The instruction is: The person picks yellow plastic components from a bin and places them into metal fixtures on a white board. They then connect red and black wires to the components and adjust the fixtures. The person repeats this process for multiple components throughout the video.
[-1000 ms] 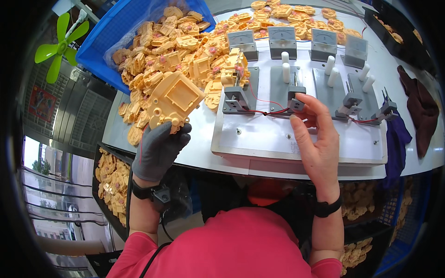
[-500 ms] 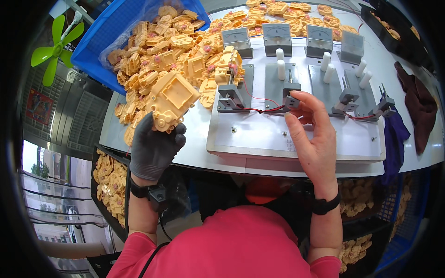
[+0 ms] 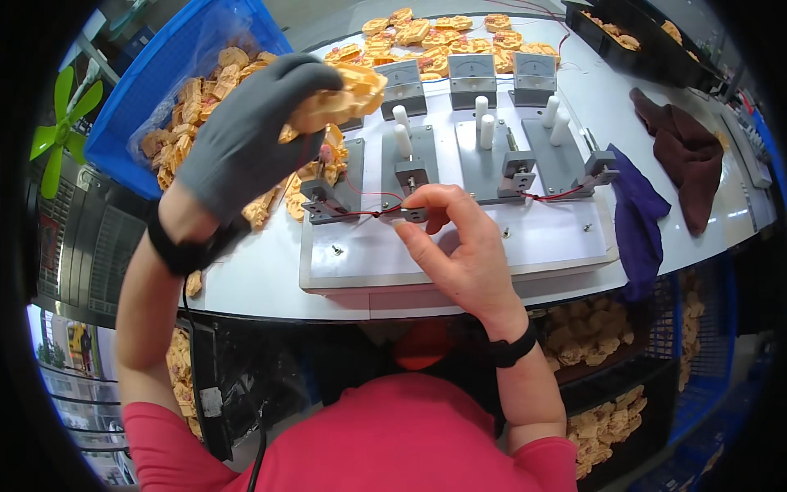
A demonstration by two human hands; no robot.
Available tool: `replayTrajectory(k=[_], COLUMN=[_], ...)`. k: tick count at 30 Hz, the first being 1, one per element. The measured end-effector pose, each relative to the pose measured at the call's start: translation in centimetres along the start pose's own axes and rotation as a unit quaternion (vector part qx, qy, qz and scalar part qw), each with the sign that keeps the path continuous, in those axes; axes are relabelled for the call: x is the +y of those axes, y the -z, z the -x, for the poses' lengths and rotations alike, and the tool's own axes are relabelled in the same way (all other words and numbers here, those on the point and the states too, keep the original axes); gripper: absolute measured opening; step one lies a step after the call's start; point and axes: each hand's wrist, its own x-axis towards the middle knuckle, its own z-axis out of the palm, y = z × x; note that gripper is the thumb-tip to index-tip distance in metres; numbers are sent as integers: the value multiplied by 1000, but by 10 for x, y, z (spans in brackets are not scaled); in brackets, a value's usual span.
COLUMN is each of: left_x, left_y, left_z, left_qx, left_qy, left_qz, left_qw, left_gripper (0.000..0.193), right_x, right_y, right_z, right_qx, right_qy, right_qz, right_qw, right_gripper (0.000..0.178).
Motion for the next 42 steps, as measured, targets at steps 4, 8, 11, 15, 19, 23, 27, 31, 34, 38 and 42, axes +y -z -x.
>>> replayTrajectory(k=[4,8,11,15,19,23,27,31,34,38,42], left_x=[-6,-5,-1,8,9,14,29,30,31,36,31], left_y=[-27,-38,-35,-30,-35,-37,-37,-45,-41,-40,-54], left_z=[-35,-44,-48,-55,-53,-57,-61,-50,-41,-31,-20], left_qx=[-116,-140,-121,-115,-126,-116,-140,-113,-146,-157,-198], left_qy=[-30,-103,-153,-150,-147,-174,-174,-152,-119,-110,-104], left_qz=[-177,-229,-245,-221,-217,-200,-198,-180,-185,-199,-128], left_qw=[977,958,950,957,957,957,954,965,965,961,966], left_gripper=[35,33,31,26,24,27,30,29,31,43,56], right_x=[-5,-8,-8,-3,-5,-4,-5,-5,-4,-9,-5], right_y=[-2,2,3,2,4,3,3,3,2,3,2], right_z=[0,-2,-2,-2,-3,-3,-2,-3,-4,-2,-2], right_qx=[-28,-49,-49,-39,-43,-40,-47,-38,-33,-35,-32], right_qy=[-23,-4,6,33,29,41,31,43,57,40,52], right_qz=[-22,-11,-15,-21,-24,-12,-15,-9,-8,-1,4], right_qw=[999,999,999,999,998,998,998,998,998,999,998], right_gripper=[26,26,27,28,28,29,28,29,29,28,28])
